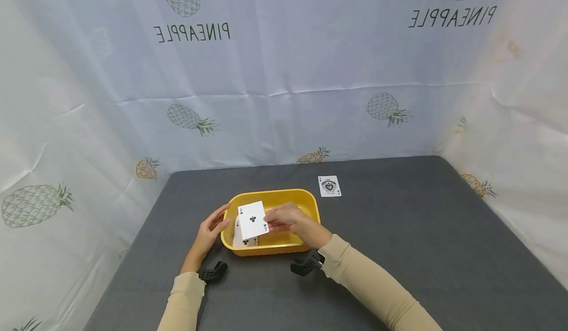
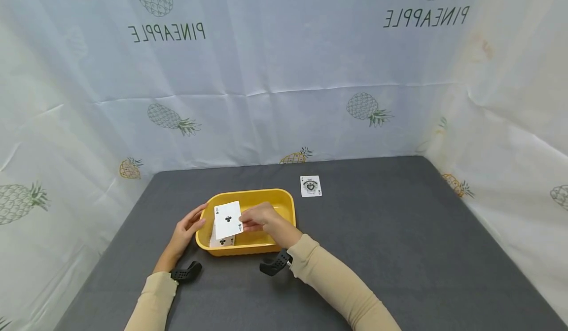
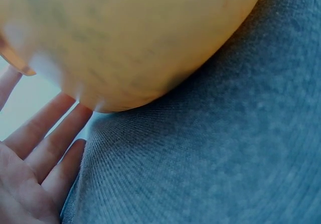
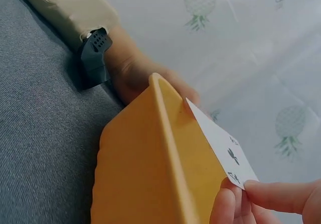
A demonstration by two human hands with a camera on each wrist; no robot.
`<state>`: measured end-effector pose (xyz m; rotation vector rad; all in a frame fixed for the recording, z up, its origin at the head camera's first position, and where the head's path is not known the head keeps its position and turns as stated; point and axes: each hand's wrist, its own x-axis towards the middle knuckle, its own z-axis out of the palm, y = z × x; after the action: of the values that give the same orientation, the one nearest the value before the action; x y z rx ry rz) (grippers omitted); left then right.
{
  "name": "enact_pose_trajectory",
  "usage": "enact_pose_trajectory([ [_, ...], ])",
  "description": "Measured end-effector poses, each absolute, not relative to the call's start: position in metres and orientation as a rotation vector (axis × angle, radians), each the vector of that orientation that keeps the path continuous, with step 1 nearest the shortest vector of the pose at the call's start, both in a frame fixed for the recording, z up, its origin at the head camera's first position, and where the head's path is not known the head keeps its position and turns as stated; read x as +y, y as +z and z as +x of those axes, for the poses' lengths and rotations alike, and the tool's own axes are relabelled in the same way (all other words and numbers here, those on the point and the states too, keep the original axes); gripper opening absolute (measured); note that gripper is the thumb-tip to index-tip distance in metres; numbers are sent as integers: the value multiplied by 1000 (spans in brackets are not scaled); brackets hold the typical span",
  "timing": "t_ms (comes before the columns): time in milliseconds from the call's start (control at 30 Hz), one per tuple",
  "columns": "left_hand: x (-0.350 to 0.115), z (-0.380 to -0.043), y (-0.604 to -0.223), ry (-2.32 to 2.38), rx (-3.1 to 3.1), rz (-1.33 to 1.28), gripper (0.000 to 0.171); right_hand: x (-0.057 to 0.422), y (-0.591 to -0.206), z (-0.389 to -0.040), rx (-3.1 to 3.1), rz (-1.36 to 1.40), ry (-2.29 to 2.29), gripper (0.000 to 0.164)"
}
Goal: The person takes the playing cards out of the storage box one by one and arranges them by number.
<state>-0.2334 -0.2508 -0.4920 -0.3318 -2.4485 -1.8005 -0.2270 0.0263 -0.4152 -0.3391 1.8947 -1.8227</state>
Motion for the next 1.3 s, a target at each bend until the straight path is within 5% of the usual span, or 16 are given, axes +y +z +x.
enact_pose_trajectory([
  [300, -250, -233, -491, -1826, -2421, -352, 49, 29, -396, -242, 1984, 120, -1735, 25],
  [1300, -250, -232, -492, -1825, -2406, -395, 49, 127, -378, -277, 2181, 268, -1734, 40],
])
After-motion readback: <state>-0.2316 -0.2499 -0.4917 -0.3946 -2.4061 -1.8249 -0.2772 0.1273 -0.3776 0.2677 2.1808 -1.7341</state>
